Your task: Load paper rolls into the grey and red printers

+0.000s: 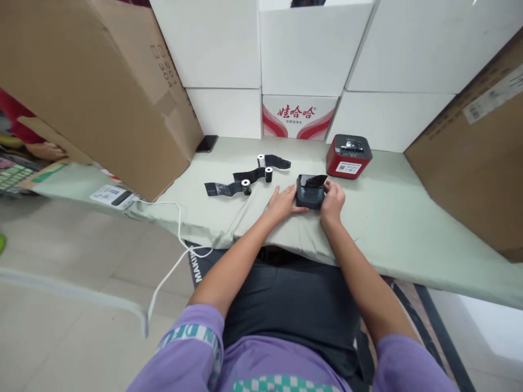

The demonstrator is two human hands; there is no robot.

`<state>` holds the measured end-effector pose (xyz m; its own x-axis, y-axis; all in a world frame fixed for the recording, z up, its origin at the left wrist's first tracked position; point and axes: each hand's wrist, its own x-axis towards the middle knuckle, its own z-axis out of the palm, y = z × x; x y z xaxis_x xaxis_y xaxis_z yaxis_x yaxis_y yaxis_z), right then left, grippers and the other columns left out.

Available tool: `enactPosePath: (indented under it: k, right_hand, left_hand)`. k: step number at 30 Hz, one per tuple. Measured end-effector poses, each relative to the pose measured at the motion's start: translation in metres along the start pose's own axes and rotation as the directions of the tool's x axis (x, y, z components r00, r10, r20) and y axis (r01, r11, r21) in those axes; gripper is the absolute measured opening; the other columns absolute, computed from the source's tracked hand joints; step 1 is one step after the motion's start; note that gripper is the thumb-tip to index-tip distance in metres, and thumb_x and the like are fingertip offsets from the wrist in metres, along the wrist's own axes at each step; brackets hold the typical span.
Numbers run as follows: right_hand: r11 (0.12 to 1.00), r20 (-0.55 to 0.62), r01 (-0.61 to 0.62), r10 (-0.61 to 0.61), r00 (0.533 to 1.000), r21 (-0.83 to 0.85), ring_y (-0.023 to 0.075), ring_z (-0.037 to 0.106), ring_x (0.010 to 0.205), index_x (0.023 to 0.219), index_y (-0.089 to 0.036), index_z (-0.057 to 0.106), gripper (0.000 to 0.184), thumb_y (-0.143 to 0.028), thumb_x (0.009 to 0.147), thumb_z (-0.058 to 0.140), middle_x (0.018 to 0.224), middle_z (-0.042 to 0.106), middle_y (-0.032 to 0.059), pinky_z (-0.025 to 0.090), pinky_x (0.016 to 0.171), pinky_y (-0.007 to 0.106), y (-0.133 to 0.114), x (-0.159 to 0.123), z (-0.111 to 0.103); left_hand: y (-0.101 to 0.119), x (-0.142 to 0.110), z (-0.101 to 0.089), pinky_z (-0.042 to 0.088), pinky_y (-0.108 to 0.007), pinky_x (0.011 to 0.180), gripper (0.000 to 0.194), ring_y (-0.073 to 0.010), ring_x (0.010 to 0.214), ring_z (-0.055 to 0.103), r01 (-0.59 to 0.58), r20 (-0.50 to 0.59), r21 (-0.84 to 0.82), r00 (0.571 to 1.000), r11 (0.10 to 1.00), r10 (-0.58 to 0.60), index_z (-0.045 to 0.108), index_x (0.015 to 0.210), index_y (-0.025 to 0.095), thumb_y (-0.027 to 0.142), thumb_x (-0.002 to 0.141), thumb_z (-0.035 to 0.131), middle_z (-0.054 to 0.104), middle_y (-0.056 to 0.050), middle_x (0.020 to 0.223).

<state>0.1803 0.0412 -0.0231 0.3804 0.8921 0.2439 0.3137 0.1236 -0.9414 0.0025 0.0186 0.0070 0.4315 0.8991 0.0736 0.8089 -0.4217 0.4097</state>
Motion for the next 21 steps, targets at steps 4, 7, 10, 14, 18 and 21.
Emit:
enactPosePath:
  k: [4, 7, 10, 14, 18, 21]
  right_hand:
    - [1.0, -0.12, 0.012, -0.013, 0.993, -0.009, 0.0241, 0.067, 0.121, 0.123, -0.017, 0.069, 0.056, -0.051, 0.095, 0.035, 0.126, 0.073, 0.0124, 0.05, 0.107, 0.038, -0.008, -0.005, -0.004]
    - [0.998, -0.043, 0.066, -0.065, 0.997, 0.023, 0.0233, 0.063, 0.128, 0.13, -0.019, 0.066, 0.057, -0.053, 0.095, 0.036, 0.135, 0.07, 0.0101, 0.049, 0.109, 0.039, -0.013, 0.004, -0.004]
    - [0.995, 0.07, 0.074, -0.079, 0.994, 0.071, 0.0233, 0.058, 0.135, 0.129, -0.021, 0.068, 0.057, -0.057, 0.094, 0.041, 0.14, 0.068, 0.008, 0.043, 0.116, 0.041, -0.018, 0.022, -0.001]
    - [0.996, 0.2, -0.049, 0.034, 0.979, 0.072, 0.0274, 0.063, 0.127, 0.112, -0.019, 0.076, 0.051, -0.058, 0.089, 0.051, 0.128, 0.074, 0.0086, 0.047, 0.112, 0.047, -0.024, 0.049, -0.008]
    - [0.998, 0.26, -0.046, 0.056, 0.964, -0.043, 0.0294, 0.071, 0.104, 0.101, -0.017, 0.08, 0.039, -0.045, 0.075, 0.07, 0.109, 0.078, 0.0107, 0.056, 0.096, 0.049, -0.024, 0.071, -0.029]
    - [0.989, 0.359, 0.015, 0.039, 0.933, -0.147, 0.0294, 0.071, 0.098, 0.09, -0.016, 0.081, 0.03, -0.036, 0.068, 0.075, 0.092, 0.079, 0.0092, 0.054, 0.099, 0.051, -0.023, 0.081, -0.038]
  left_hand:
    - [-0.004, -0.001, 0.003, 0.007, -0.055, 0.132, 0.099, -0.0263, 0.158, 0.034, -0.03, -0.019, -0.043, 0.999, 0.999, 0.029, 0.02, 0.165, 0.022, 0.062, 0.088, 0.066, 0.035, -0.014, 0.169]
    - [-0.008, 0.0, 0.006, 0.007, -0.054, 0.132, 0.097, -0.0257, 0.158, 0.033, -0.051, -0.037, -0.054, 0.998, 0.997, 0.049, 0.018, 0.166, 0.023, 0.062, 0.09, 0.063, 0.037, -0.014, 0.169]
    - [-0.011, 0.001, 0.009, 0.007, -0.054, 0.132, 0.096, -0.0254, 0.158, 0.033, -0.063, -0.041, -0.059, 0.997, 0.996, 0.06, 0.017, 0.166, 0.023, 0.061, 0.09, 0.062, 0.037, -0.014, 0.168]
    - [-0.013, 0.002, 0.011, 0.007, -0.053, 0.132, 0.095, -0.0245, 0.158, 0.034, -0.058, -0.059, -0.073, 0.997, 0.996, 0.053, 0.021, 0.165, 0.02, 0.06, 0.09, 0.063, 0.037, -0.016, 0.168]
    - [-0.013, 0.003, 0.012, 0.007, -0.054, 0.132, 0.097, -0.0242, 0.157, 0.035, -0.067, -0.067, -0.091, 0.996, 0.994, 0.061, 0.022, 0.164, 0.019, 0.061, 0.088, 0.065, 0.038, -0.016, 0.167]
    - [-0.013, 0.003, 0.012, 0.008, -0.053, 0.132, 0.098, -0.0244, 0.157, 0.036, -0.073, -0.075, -0.093, 0.995, 0.993, 0.066, 0.023, 0.164, 0.018, 0.063, 0.088, 0.064, 0.039, -0.017, 0.166]
